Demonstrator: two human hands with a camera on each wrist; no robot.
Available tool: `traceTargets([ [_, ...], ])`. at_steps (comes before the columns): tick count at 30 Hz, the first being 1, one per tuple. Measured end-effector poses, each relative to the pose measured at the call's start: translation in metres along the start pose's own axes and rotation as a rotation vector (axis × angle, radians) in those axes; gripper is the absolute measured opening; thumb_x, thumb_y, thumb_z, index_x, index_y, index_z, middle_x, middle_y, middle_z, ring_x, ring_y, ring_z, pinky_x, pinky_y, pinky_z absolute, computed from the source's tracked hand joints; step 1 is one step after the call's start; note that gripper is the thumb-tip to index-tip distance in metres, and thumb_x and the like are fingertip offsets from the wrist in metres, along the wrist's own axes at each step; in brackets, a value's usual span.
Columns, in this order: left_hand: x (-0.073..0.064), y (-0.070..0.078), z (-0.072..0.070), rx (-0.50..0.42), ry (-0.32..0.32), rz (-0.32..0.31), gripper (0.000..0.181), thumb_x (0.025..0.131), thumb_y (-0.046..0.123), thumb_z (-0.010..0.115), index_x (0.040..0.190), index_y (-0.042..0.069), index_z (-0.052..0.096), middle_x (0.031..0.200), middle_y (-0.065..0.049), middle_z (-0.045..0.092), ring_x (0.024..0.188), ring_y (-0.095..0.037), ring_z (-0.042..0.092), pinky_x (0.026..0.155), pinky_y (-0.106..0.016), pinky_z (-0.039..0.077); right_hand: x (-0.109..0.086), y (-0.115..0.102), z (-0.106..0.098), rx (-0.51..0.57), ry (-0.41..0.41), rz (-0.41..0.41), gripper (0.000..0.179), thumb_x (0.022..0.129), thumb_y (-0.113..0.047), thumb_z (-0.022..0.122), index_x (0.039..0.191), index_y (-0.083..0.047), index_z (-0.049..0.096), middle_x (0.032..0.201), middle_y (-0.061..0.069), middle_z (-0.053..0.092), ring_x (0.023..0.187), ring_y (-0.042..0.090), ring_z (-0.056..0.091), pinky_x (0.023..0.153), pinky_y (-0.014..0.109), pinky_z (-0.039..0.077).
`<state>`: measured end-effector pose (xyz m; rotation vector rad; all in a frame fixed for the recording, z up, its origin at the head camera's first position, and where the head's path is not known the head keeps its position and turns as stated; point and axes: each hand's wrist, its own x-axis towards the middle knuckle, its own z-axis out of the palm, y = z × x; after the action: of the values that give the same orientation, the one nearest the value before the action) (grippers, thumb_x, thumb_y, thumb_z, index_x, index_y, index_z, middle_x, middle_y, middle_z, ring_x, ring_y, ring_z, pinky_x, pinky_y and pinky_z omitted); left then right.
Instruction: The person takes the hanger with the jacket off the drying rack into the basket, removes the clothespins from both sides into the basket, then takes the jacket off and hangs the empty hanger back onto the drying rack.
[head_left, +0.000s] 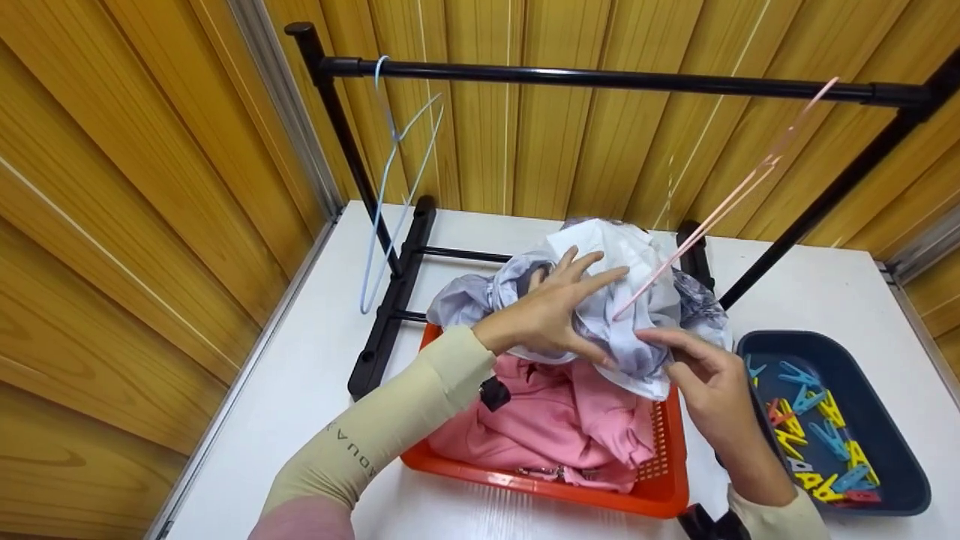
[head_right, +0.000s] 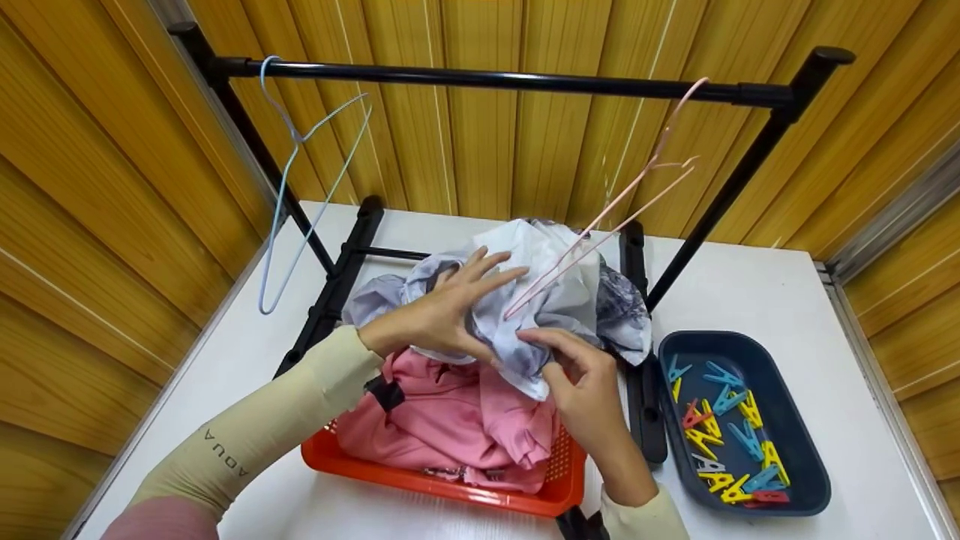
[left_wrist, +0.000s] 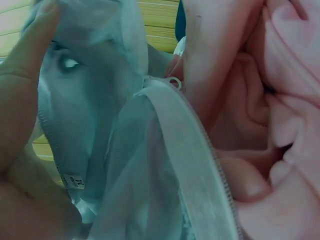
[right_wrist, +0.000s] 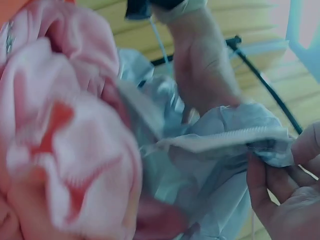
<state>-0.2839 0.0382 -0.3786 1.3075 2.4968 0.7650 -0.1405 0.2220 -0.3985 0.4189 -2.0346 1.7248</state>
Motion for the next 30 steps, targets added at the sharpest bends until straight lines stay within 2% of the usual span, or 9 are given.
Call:
traceTargets([
  [3,-0.001,0.000,0.003,0.032,-0.060,0.031,0.104,0.066,0.040,0.087,0.151,0.039,0.026,0.164,-0.002,0.005,0.151,-0.033,-0.006,0.111,-0.069,0.004,-0.001,-0.010,0.007,0.068,-0.055,-0.067,0.044,0.077,0.029,0.037,0.109,0.015,0.064,0.111,0.006,0.071,0.113,0.012,0.062,0.097,0.017,0.046],
  [7,-0.001,0.001,0.004,0.058,-0.098,0.057,0.069,0.075,0.015,0.078,0.138,0.030,0.052,0.161,-0.001,0.021,0.151,-0.033,0.003,0.111,-0.069,0.011,-0.002,-0.016,0.015,0.133,-0.104,-0.146,0.045,0.074,0.031,0.036,0.106,0.016,0.064,0.108,0.012,0.071,0.111,0.016,0.063,0.096,0.019,0.048],
  [10,-0.001,0.000,0.004,0.060,-0.083,0.076,0.054,0.076,0.004,0.067,0.126,0.023,0.063,0.146,0.003,0.048,0.145,-0.026,0.031,0.114,-0.055,0.026,-0.002,-0.014,0.016,0.152,-0.074,-0.137,0.039,0.077,0.031,0.040,0.105,0.017,0.063,0.109,0.012,0.070,0.108,0.016,0.063,0.093,0.019,0.049],
  [13,-0.002,-0.002,0.005,0.027,-0.035,0.092,0.041,0.080,0.006,0.063,0.118,0.019,0.068,0.117,0.004,0.068,0.117,-0.016,0.058,0.103,-0.034,0.042,-0.001,-0.006,0.012,0.107,0.003,-0.071,0.030,0.082,0.025,0.048,0.107,0.015,0.062,0.111,0.010,0.066,0.105,0.015,0.062,0.091,0.017,0.049],
  [15,-0.003,-0.004,0.005,-0.029,0.006,0.097,0.030,0.083,0.008,0.061,0.110,0.017,0.069,0.101,0.002,0.070,0.097,-0.013,0.062,0.090,-0.026,0.047,0.001,0.000,0.009,0.048,0.049,-0.019,0.026,0.083,0.021,0.054,0.108,0.015,0.060,0.113,0.008,0.063,0.105,0.014,0.060,0.090,0.016,0.048],
  [19,-0.009,-0.004,0.004,-0.178,0.070,0.071,0.024,0.086,0.005,0.056,0.106,0.012,0.069,0.097,-0.003,0.069,0.089,-0.011,0.060,0.083,-0.022,0.047,0.003,0.014,0.003,-0.168,0.096,0.140,0.034,0.080,0.009,0.069,0.112,0.007,0.058,0.115,0.001,0.060,0.102,0.009,0.059,0.084,0.016,0.048],
  [24,-0.017,0.003,0.000,-0.402,0.085,0.058,0.021,0.089,0.002,0.057,0.106,0.002,0.069,0.100,-0.011,0.068,0.086,-0.006,0.055,0.084,-0.019,0.047,0.003,0.028,-0.003,-0.481,0.006,0.297,0.068,0.074,-0.011,0.082,0.133,-0.005,0.049,0.130,0.004,0.057,0.111,0.013,0.055,0.092,0.026,0.045],
  [27,-0.022,0.013,-0.001,-0.500,0.024,0.090,0.020,0.088,0.000,0.060,0.105,-0.002,0.069,0.099,-0.016,0.070,0.082,-0.003,0.054,0.082,-0.016,0.047,0.004,0.038,-0.003,-0.448,-0.056,0.246,0.079,0.072,-0.007,0.082,0.141,-0.006,0.043,0.143,0.009,0.049,0.127,0.010,0.045,0.104,0.026,0.037],
  [30,-0.025,0.023,-0.001,-0.558,-0.072,0.165,0.023,0.087,-0.001,0.061,0.108,-0.005,0.067,0.101,-0.020,0.070,0.081,-0.001,0.056,0.082,-0.016,0.048,0.005,0.053,-0.003,-0.366,-0.108,0.085,0.076,0.076,0.003,0.072,0.145,-0.002,0.039,0.152,0.002,0.038,0.137,0.000,0.033,0.110,0.015,0.025],
])
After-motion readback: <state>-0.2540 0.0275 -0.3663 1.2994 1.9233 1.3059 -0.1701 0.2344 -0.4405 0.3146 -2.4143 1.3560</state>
